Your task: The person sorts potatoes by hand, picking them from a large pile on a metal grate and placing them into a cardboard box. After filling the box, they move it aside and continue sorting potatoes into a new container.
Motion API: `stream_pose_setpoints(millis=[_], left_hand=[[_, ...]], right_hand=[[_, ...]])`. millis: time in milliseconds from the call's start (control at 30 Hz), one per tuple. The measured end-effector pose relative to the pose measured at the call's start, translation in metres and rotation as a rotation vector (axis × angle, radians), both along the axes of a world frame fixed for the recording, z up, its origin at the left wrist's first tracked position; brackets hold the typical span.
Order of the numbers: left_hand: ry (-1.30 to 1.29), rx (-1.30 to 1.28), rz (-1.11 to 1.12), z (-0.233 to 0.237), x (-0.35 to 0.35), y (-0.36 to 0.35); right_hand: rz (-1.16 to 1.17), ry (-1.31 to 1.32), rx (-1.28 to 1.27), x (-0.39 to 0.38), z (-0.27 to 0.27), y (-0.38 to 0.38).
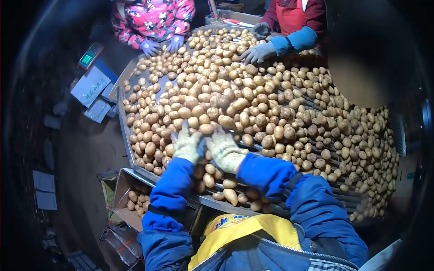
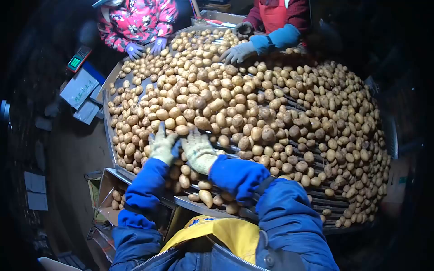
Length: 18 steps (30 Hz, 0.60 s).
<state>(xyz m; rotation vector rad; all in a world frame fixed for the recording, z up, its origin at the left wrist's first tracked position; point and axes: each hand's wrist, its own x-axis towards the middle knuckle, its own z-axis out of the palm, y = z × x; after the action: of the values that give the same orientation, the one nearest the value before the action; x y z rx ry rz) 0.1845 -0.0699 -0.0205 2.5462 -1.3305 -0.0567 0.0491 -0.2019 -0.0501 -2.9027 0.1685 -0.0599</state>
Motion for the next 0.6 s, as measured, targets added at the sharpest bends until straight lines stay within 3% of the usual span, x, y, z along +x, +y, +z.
stream_pose_setpoints(millis=[100,133,167,233,267,300,333,400,433,467,500,567,600], left_hand=[[0.123,0.108,-0.026,0.002,0.038,-0.001],[0.155,0.126,0.003,0.025,0.024,-0.005],[0.156,0.047,0.0,0.022,0.015,0.001],[0.081,-0.248,-0.011,0.01,-0.012,0.021],[0.036,-0.281,0.013,0.02,-0.029,0.029],[-0.007,-0.312,0.039,0.032,-0.046,0.04],[-0.027,-0.344,0.085,0.029,-0.057,0.054],[-0.059,-0.387,0.195,0.022,-0.078,0.076],[-0.088,-0.366,0.263,0.0,-0.083,0.087],[-0.066,-0.325,0.264,-0.001,-0.087,0.091],[-0.042,-0.282,0.265,-0.001,-0.091,0.092],[-0.037,-0.306,0.313,-0.001,-0.091,0.088],[-0.012,-0.321,0.325,-0.001,-0.089,0.087]], right_hand=[[0.011,0.048,0.112,0.009,0.022,-0.005],[0.05,0.073,0.173,0.008,0.034,-0.01],[0.114,0.01,0.199,-0.002,0.047,-0.018],[0.185,0.143,0.314,-0.011,0.09,-0.036],[0.123,0.004,0.415,-0.014,0.099,-0.043],[0.004,0.054,0.456,-0.017,0.106,-0.058],[-0.008,-0.175,0.384,-0.019,0.11,-0.074],[-0.233,-0.142,0.423,0.002,0.11,-0.115],[-0.269,-0.325,0.28,0.014,0.075,-0.149],[-0.3,-0.268,0.126,0.03,0.06,-0.176],[-0.349,-0.172,0.142,0.04,0.063,-0.188],[-0.307,-0.032,-0.272,0.055,0.051,-0.187],[-0.32,0.049,-0.212,0.062,0.053,-0.183]])
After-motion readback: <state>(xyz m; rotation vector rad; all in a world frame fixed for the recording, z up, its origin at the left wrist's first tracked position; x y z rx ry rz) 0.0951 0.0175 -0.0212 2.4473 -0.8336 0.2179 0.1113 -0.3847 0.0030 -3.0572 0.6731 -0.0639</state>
